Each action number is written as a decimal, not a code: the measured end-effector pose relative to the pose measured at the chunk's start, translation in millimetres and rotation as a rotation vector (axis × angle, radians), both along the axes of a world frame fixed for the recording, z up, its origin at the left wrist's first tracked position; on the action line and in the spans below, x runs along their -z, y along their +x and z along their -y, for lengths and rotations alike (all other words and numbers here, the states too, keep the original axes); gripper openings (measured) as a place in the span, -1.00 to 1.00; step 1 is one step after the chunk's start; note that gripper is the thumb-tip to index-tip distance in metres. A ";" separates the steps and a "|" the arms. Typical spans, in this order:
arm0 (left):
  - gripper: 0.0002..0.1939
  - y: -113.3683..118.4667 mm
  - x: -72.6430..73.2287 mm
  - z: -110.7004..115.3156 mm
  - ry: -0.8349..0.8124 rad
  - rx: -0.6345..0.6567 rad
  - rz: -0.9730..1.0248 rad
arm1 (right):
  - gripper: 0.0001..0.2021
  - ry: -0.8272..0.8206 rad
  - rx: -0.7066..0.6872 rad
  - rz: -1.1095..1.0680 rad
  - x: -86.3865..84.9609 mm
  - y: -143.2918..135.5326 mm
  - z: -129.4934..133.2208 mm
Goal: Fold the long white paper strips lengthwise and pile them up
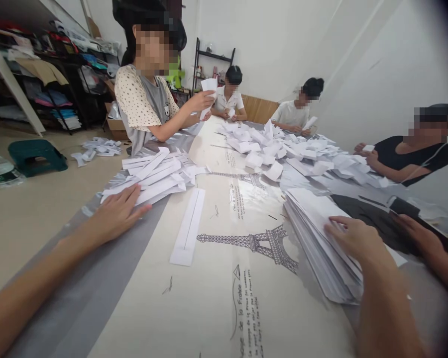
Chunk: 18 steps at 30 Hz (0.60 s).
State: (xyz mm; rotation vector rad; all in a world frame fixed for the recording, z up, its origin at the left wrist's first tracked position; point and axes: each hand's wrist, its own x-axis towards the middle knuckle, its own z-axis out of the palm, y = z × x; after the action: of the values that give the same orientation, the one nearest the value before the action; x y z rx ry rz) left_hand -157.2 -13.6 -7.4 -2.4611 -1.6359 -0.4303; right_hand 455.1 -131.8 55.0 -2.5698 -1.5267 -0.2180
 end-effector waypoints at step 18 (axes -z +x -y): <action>-0.20 58.2 -27.7 17.0 0.250 0.013 -0.006 | -0.76 -0.035 -0.163 -0.002 2.8 -17.5 -3.1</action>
State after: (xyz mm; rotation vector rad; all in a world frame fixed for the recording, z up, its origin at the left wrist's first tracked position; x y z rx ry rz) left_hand -99.0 -30.6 20.3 -2.2874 -1.4655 -0.5894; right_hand 437.6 -128.7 52.2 -2.4530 -1.7433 -0.1714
